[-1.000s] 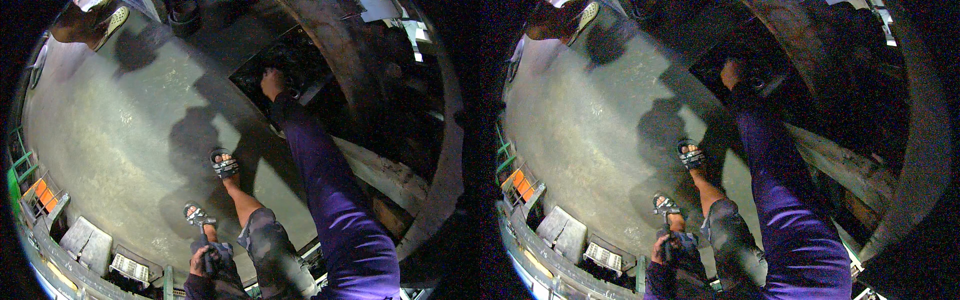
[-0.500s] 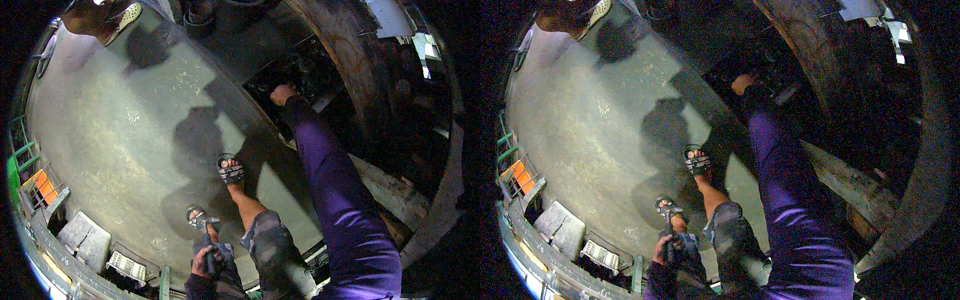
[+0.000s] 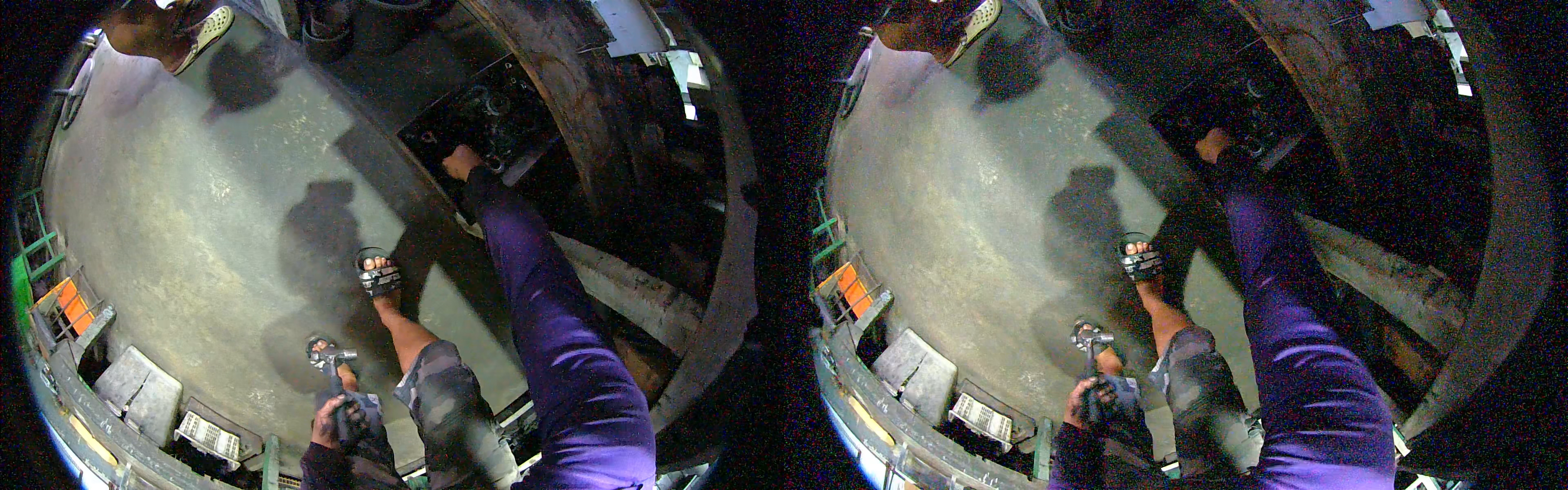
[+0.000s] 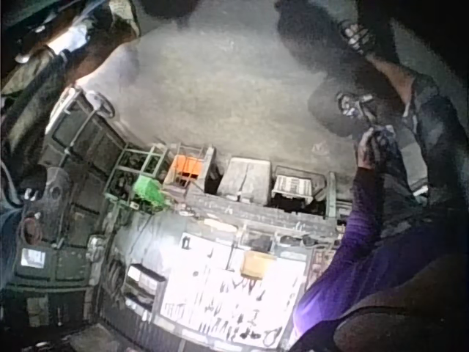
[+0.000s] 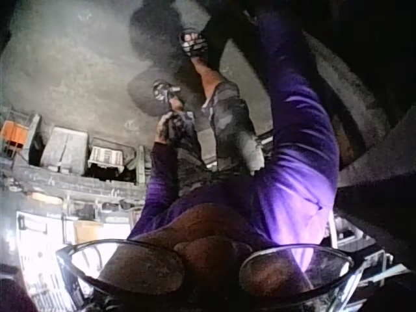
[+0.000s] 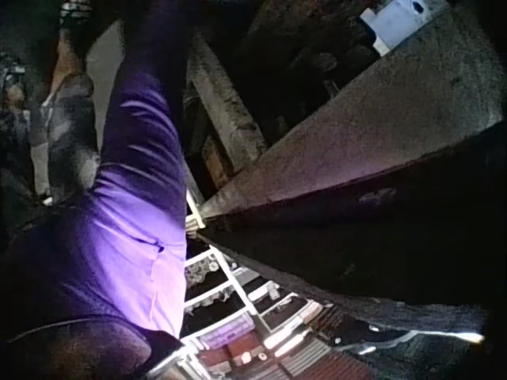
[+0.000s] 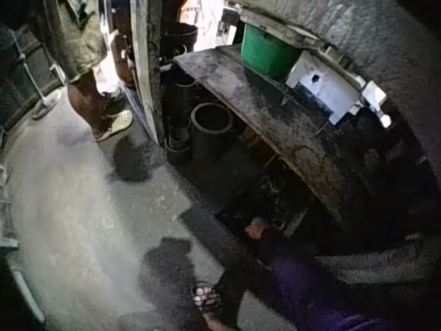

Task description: The person assembles mechanical parts on a workbench, using a screwdriver to tighten components and a spray can to apply lubricant. They handle several metal parts, including a circular housing and a central shaft, and place them together on the table.

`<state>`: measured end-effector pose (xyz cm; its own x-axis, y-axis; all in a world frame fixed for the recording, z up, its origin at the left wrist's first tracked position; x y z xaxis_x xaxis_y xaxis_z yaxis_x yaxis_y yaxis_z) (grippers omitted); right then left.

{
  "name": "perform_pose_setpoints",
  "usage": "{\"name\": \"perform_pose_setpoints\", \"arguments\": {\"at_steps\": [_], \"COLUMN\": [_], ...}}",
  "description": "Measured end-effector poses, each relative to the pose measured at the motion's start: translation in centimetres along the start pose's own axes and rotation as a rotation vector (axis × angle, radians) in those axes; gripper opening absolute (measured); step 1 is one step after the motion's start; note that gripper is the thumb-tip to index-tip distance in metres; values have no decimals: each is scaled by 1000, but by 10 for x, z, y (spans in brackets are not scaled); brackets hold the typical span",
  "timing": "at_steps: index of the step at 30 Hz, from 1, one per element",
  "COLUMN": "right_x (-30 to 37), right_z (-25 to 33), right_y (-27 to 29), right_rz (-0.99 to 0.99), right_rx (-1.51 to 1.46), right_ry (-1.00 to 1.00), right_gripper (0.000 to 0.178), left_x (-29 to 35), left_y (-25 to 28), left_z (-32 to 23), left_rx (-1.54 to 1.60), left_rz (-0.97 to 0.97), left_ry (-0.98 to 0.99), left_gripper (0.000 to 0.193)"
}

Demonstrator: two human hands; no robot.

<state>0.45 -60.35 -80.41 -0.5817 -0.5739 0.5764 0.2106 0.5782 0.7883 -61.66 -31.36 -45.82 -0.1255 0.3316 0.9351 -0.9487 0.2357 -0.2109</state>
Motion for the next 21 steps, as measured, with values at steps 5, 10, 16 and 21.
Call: {"name": "perform_pose_setpoints", "arguments": {"at_steps": [5, 10, 16, 21], "right_x": [28, 106, 244, 388], "right_z": [-1, 32, 136, 240], "right_y": [33, 98, 201, 293], "right_rz": [-181, -792, -537, -396], "right_rx": [-393, -1195, -1674, -1450], "right_ry": [-466, -991, -921, -542], "right_gripper": [26, 38, 48, 35], "left_x": [-1, -2, 3, 40], "left_y": [3, 5, 6, 4], "left_z": [1, 14, 31, 15], "left_rx": [-11, -110, -334, -890], "left_rz": [64, -44, -137, 34], "left_ry": [23, -17, -336, -525], "left_gripper": [20, 20, 72, 71]}}
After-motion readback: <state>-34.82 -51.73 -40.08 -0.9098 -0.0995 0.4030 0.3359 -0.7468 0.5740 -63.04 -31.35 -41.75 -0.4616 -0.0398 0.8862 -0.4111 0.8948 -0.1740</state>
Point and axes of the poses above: each hand's wrist, its own x-axis away from the middle knuckle, its own y-axis out of the back of the hand, z = x × y, the point moved 2 cm from there along -x, towards the middle knuckle, and after that the axes turned 6 degrees about x, right-handed, at the moved point
